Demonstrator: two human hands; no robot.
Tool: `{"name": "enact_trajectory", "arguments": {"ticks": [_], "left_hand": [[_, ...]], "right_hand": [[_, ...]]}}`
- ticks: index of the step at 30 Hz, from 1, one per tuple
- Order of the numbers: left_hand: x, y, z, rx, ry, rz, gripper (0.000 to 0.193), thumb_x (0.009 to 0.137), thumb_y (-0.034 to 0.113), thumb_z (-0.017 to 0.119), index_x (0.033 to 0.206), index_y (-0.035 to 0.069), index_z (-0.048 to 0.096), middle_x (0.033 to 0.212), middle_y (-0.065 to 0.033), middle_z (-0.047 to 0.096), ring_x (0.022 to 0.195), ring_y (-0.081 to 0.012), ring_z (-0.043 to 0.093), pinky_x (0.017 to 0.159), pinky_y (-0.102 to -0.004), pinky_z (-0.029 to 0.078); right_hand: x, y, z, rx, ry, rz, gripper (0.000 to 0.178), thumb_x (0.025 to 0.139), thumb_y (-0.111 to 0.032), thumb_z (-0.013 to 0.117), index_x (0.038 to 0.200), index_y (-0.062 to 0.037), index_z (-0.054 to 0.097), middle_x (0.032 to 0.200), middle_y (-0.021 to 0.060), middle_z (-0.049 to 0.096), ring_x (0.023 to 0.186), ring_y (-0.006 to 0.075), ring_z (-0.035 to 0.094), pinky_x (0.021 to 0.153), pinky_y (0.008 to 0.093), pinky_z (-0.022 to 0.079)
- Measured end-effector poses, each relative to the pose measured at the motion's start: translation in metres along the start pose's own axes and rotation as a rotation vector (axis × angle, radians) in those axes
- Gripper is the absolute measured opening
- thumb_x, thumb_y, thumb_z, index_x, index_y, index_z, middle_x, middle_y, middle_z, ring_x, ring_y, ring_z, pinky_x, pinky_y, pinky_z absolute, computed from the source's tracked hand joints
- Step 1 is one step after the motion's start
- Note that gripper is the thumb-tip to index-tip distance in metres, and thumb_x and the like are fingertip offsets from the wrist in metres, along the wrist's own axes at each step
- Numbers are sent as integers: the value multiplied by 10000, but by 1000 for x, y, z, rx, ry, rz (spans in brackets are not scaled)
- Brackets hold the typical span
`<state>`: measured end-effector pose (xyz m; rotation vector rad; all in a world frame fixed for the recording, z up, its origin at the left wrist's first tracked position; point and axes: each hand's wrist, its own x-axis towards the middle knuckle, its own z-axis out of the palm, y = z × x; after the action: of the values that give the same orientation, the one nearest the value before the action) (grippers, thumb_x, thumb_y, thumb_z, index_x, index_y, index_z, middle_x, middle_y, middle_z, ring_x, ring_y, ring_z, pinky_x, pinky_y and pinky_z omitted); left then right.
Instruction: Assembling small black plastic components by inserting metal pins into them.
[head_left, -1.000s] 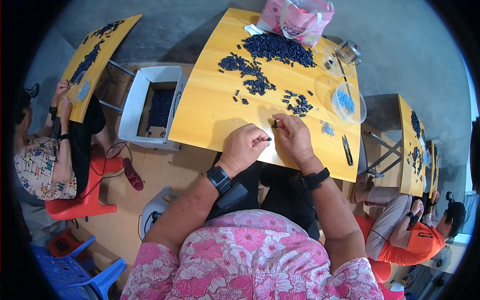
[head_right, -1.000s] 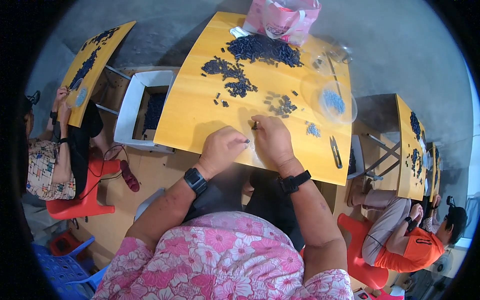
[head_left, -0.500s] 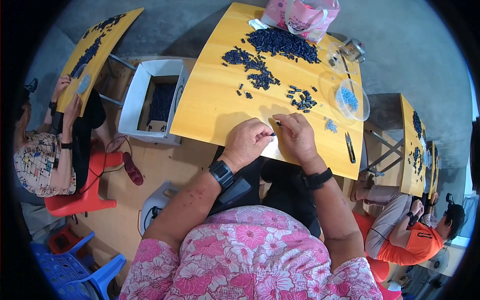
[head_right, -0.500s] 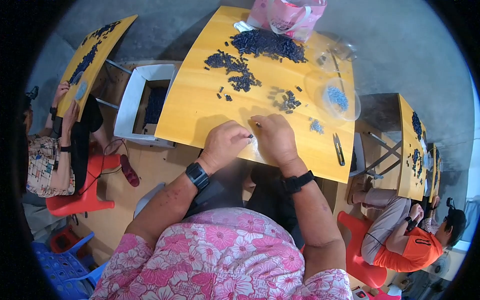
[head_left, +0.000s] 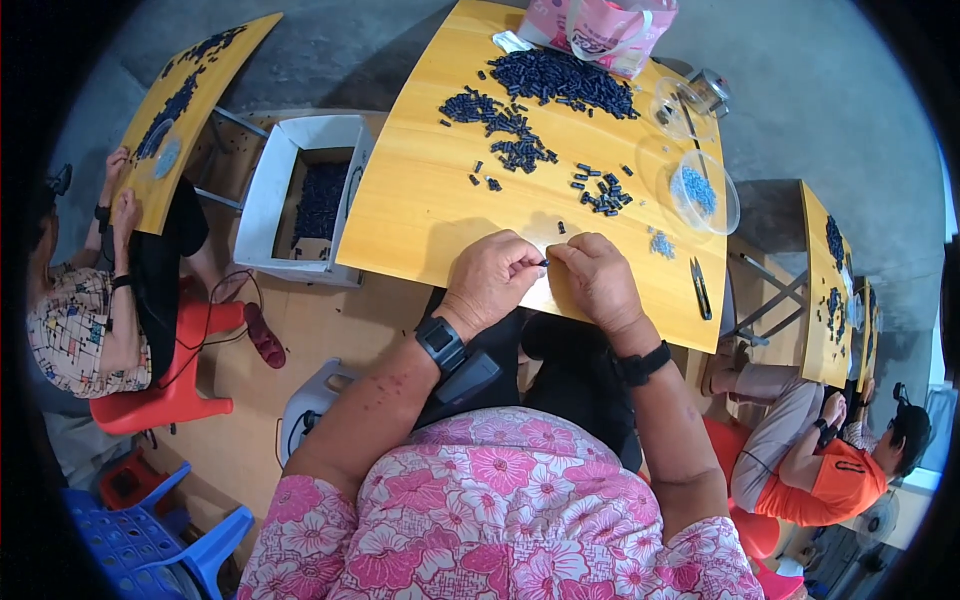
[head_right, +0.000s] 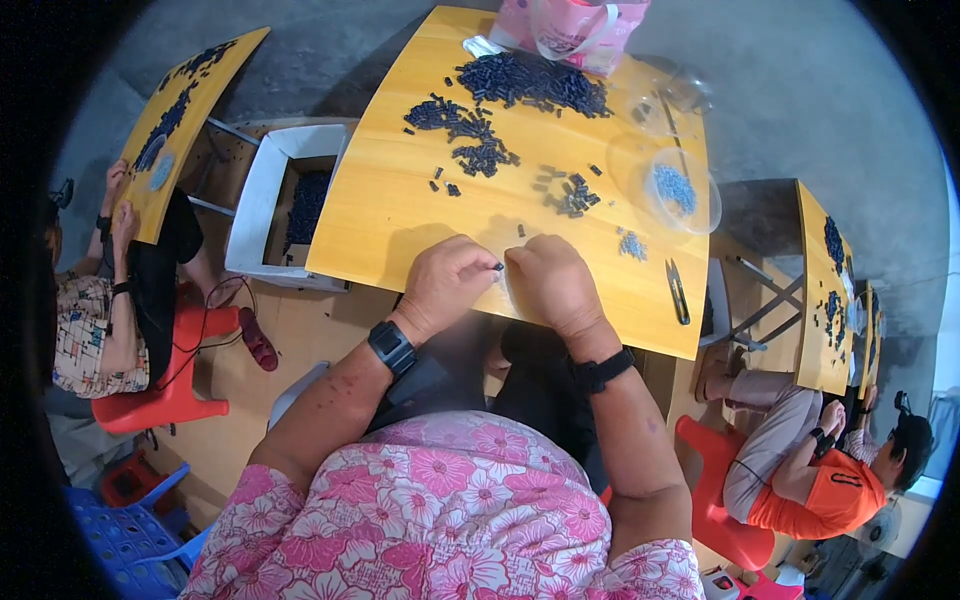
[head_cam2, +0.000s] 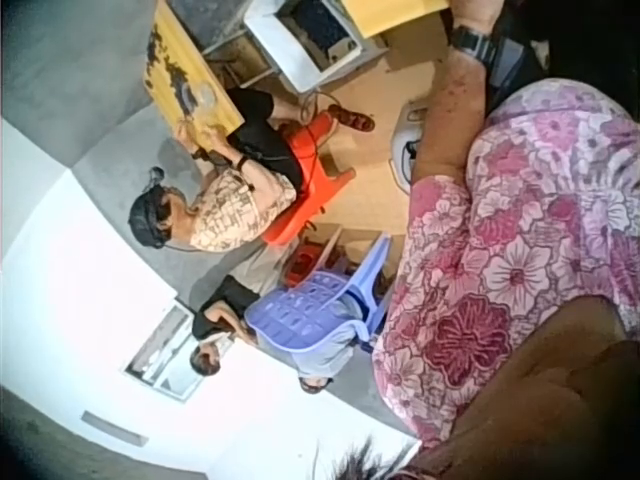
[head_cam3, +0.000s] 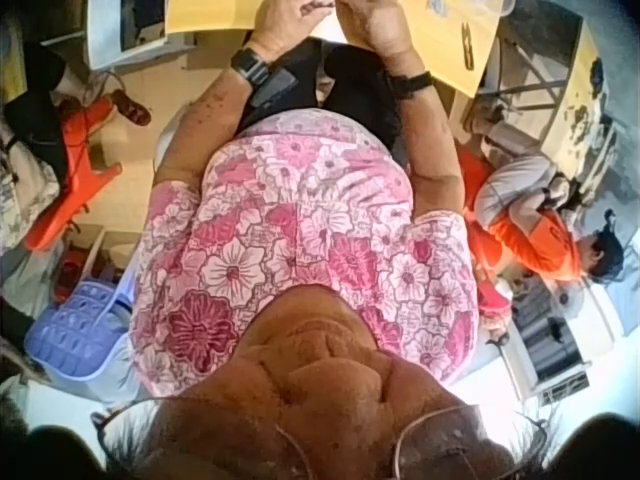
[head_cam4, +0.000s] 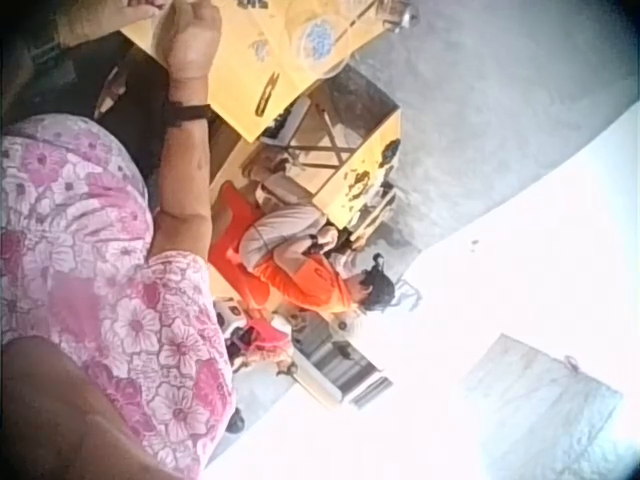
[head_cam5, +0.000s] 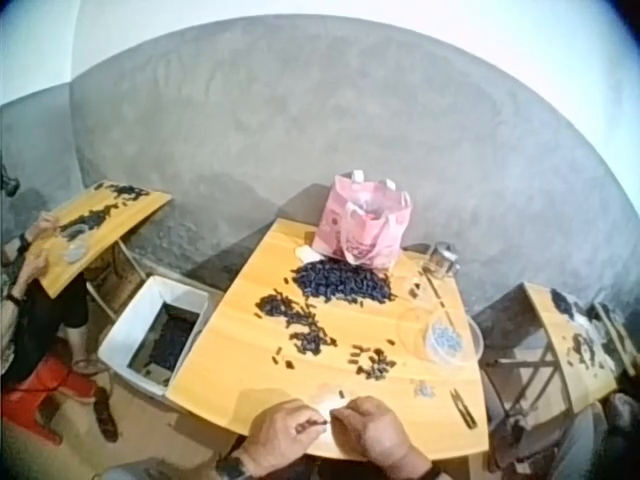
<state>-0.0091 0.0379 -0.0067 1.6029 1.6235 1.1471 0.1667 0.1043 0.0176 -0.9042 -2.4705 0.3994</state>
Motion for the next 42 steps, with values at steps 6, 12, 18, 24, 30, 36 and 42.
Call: {"name": "enact_trajectory", "arguments": {"ticks": [6, 12, 18, 24, 30, 36, 42], "left_hand": [[0, 2, 0, -19, -4, -2, 79, 776, 97, 719, 840, 55, 700, 801, -93, 649, 739, -258, 656, 675, -336, 523], [-1, 3, -1, -39, -18, -19, 71, 793, 89, 715, 849, 46, 704, 807, -87, 646, 727, -228, 664, 666, -318, 526], [-2, 4, -2, -58, -29, -21, 69, 797, 84, 720, 852, 47, 703, 813, -80, 648, 717, -208, 661, 664, -301, 526], [-2, 2, -1, -77, -21, -9, 82, 793, 88, 728, 858, 46, 699, 806, -74, 647, 702, -200, 656, 652, -294, 520], [-2, 0, -1, -54, -22, -15, 86, 787, 91, 736, 847, 42, 699, 786, -69, 638, 687, -197, 650, 636, -297, 515], [-1, 0, -1, -16, -14, 12, 85, 781, 95, 737, 835, 42, 698, 763, -66, 626, 678, -198, 643, 627, -302, 511], [-1, -1, 0, -41, 2, 27, 84, 779, 95, 735, 834, 42, 699, 768, -69, 635, 695, -205, 652, 637, -301, 515]], "right_hand": [[-7, -1, 2, -63, -23, 47, 107, 772, -45, 633, 865, -66, 683, 841, 118, 627, 826, 326, 625, 746, 407, 531], [-8, -4, 5, -79, 36, 140, 20, 770, -76, 648, 788, -69, 652, 806, 126, 612, 821, 336, 613, 733, 428, 525], [-15, 3, 5, 241, 108, 239, 150, 808, -33, 654, 949, -63, 697, 902, 124, 669, 888, 284, 644, 781, 363, 531], [-21, 10, 9, 939, 91, 661, 139, 891, -21, 639, 1024, -14, 678, 932, 50, 686, 869, 143, 639, 800, 281, 524], [-17, -2, 9, 1206, 63, 736, 148, 902, 21, 612, 1034, 2, 678, 864, 50, 681, 804, 121, 639, 785, 274, 532], [-15, -2, 13, 1179, 62, 753, 151, 891, 39, 621, 1019, 13, 697, 821, 53, 684, 760, 122, 638, 760, 265, 534], [-14, -6, 12, 1138, 55, 747, 149, 886, 40, 635, 1013, 18, 710, 868, 52, 702, 757, 115, 637, 758, 258, 532]]}}
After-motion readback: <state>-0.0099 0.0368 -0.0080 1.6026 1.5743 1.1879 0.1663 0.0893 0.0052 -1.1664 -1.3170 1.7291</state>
